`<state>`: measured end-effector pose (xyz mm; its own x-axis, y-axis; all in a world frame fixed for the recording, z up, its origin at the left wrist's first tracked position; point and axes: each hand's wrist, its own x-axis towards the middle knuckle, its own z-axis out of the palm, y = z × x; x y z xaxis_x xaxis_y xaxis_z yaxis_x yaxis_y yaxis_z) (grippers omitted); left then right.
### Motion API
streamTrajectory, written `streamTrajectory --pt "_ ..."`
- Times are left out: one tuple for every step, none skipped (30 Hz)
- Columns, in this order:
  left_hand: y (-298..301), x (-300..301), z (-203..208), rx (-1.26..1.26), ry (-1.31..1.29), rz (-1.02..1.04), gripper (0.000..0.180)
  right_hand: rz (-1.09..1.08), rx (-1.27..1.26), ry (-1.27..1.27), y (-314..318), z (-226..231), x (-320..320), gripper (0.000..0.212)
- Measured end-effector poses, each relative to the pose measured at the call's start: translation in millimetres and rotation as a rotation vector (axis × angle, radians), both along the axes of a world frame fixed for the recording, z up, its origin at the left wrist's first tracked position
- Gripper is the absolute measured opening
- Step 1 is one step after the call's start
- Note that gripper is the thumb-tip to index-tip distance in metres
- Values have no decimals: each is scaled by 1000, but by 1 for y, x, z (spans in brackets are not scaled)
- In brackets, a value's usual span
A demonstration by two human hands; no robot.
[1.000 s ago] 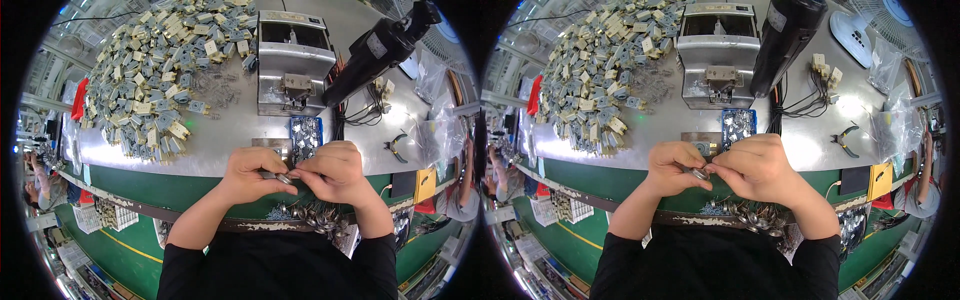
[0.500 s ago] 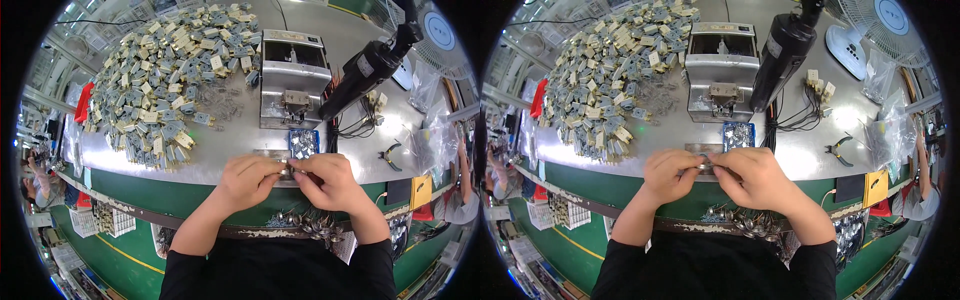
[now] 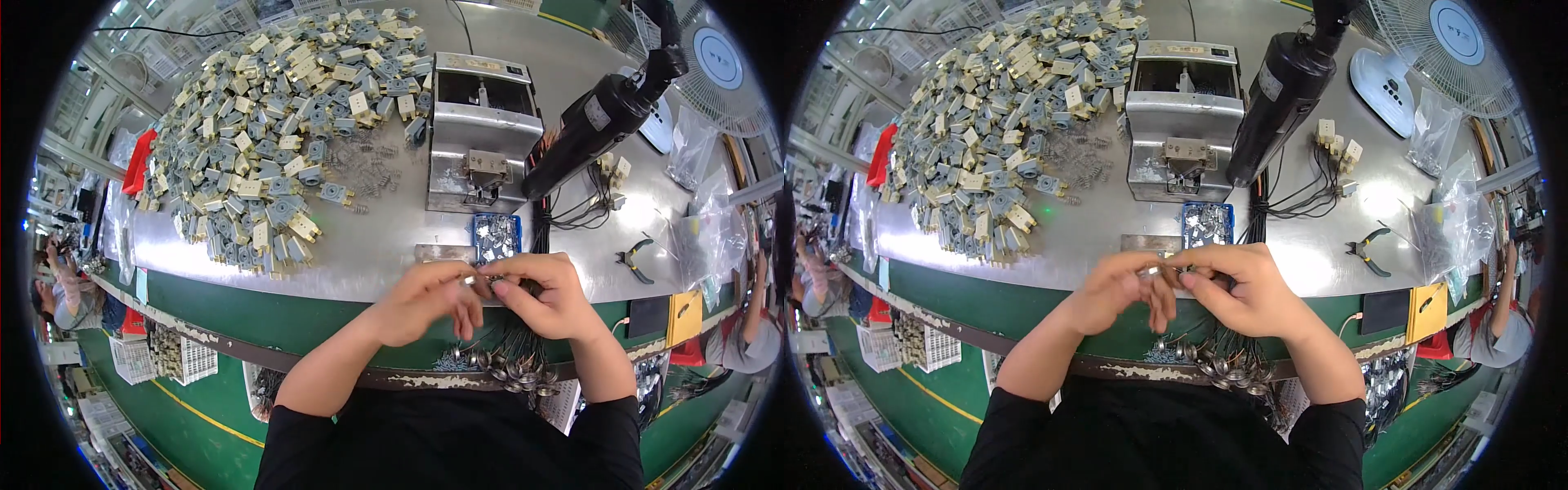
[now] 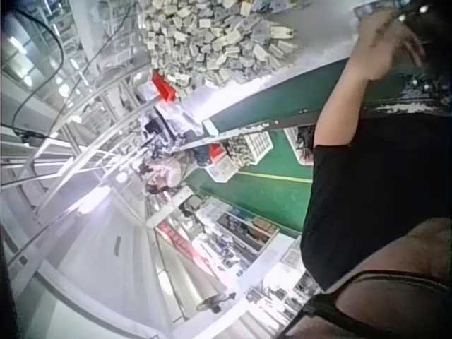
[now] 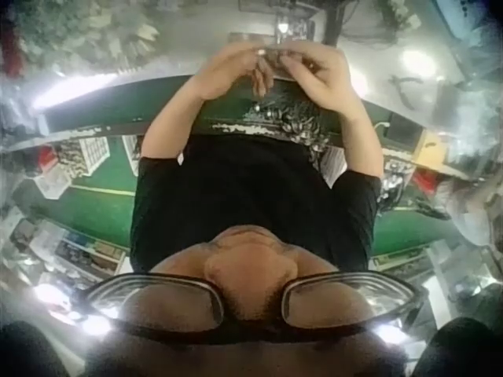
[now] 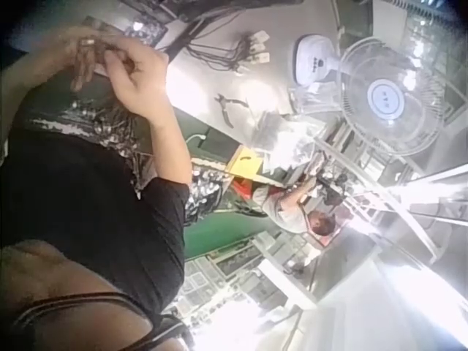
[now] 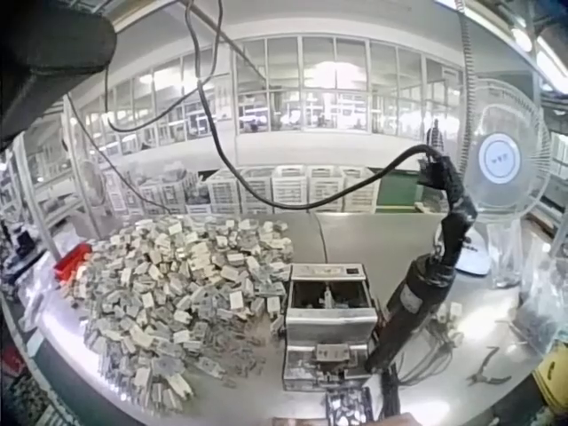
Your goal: Assembling small electronic components by connecting wires and securing parts using a power tool at a workbench.
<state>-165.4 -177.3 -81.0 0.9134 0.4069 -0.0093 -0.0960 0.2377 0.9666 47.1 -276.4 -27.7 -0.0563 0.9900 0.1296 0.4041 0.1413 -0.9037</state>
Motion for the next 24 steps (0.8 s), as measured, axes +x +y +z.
streamTrajectory --pt "-4 1 -5 -415 -83 -15 27 4 50 19 0 -2 0 27" --pt "-6 1 -9 -831 -166 -33 31 7 99 36 1 -3 1 24" --pt "-6 0 -11 -830 -167 -34 31 7 100 35 1 -2 2 24" --pt "-5 -2 -14 -827 -211 -114 27 60 99 43 2 1 4 24" --pt "-3 -2 -12 -824 -255 -195 23 112 96 51 2 1 5 24" --pt "-3 -2 -9 -824 -256 -196 23 112 96 50 2 3 4 24" --pt "-5 -2 -3 -554 -147 -37 21 86 87 24 2 6 2 27" --pt "-6 0 1 -283 -40 115 18 59 78 -3 1 8 -1 30" --pt "-9 3 0 -284 -42 114 18 58 77 -6 1 5 -5 30" --pt "-14 7 -2 -24 -11 284 16 6 81 12 1 0 -9 31" --pt "-17 9 -4 238 22 454 14 -43 84 31 1 -4 -12 33" --pt "-17 11 -6 237 21 457 14 -40 84 29 0 -6 -14 33" --pt "-17 12 -8 256 32 476 14 -59 87 25 0 -7 -15 32" --pt "-15 12 -9 276 45 493 16 -79 92 22 1 -9 -17 32" --pt "-12 12 -7 278 44 495 16 -77 94 22 3 -11 -16 32" --pt "-8 11 -4 218 -18 422 14 -58 159 -35 5 -12 -13 31" --pt "-6 9 -2 158 -75 348 14 -40 223 -87 5 -14 -10 30" --pt "-3 4 -2 158 -72 348 14 -41 222 -84 7 -12 -6 30" --pt "0 -1 -2 -30 -93 236 14 35 217 -98 9 -7 -2 31" --pt "2 -5 -2 -218 -117 125 14 112 212 -114 12 -2 2 31" --pt "2 -6 -3 -218 -118 126 14 146 165 -112 14 1 4 32" --pt "2 -7 -5 -287 -152 80 15 147 165 -112 14 1 4 32" --pt "2 -7 -6 -355 -187 34 16 156 154 -90 15 1 4 32" --pt "3 -6 -8 -354 -188 36 16 166 144 -66 15 1 4 32"
